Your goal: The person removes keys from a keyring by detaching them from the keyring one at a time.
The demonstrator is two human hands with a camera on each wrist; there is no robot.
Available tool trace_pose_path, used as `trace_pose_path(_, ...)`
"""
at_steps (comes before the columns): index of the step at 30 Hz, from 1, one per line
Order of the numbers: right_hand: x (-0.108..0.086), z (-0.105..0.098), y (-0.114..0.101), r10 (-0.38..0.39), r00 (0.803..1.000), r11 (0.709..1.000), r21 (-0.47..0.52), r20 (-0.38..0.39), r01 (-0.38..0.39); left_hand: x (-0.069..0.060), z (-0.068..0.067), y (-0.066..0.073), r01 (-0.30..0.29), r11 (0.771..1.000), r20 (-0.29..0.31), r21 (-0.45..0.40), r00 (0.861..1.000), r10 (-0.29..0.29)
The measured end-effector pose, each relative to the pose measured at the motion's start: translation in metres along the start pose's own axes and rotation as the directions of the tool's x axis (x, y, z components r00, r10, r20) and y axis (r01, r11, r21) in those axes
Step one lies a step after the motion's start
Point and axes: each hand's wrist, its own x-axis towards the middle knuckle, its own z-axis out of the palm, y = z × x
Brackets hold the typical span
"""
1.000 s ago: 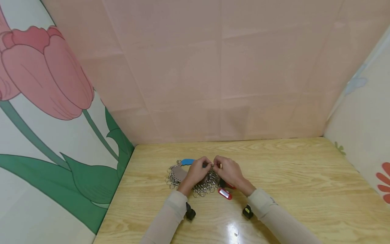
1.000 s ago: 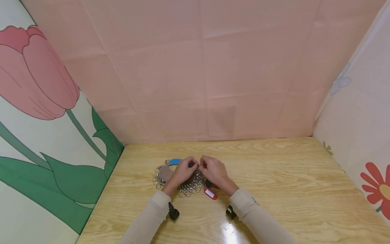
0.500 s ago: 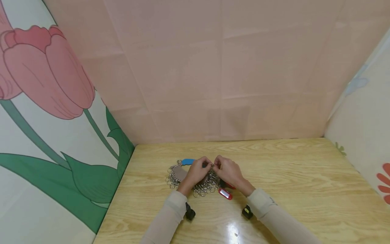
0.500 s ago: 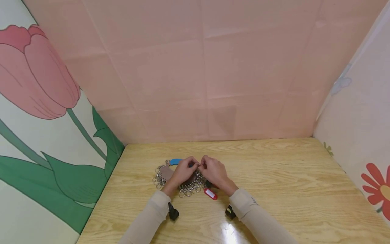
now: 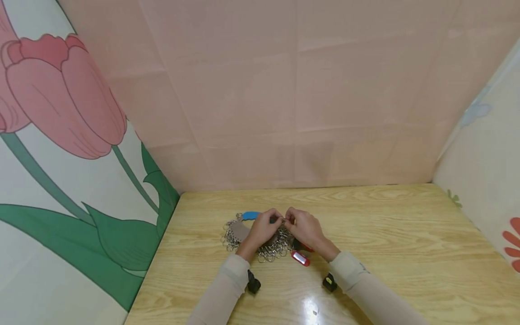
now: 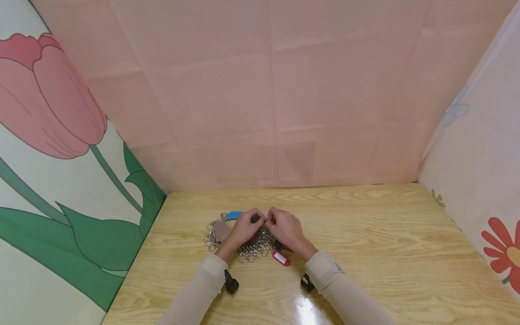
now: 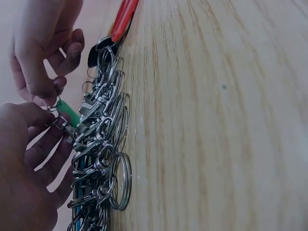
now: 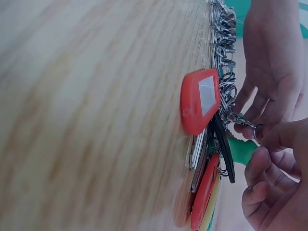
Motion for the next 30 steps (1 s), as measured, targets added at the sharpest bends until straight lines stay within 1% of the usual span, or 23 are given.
trace_pose_path(9, -0.0023, -0.0008, 0.0018, -0.024, 1.000, 1.000, 0.018, -0.010, 0.024, 0.0007, 0.0003, -0.0001, -0.013, 1.000, -0.008, 0.020, 1.000, 0.013)
trace_pose_path(15, -0.0020, -0.0018, 0.0024, -0.028, 1.000, 0.999, 0.018, -0.007, 0.028, 0.0004, -0.0009, 0.0024, -0.007, 1.000, -0.010, 0.024, 1.000, 0.007)
trace_pose_path(23, -0.0026, -0.0029, 0.0006, -0.026, 1.000, 0.999, 0.027, -0.004, 0.026, 0.0007, 0.0003, 0.0013, 0.000, 0.999, -0.016, 0.035, 1.000, 0.000)
trace_pose_path(30, -0.0027, -0.0030, 0.0021, -0.035, 0.999, 0.999, 0.035, -0.013, 0.036, 0.0018, 0.0003, 0.0006, -0.023, 0.999, -0.025, 0.041, 0.999, 0.024)
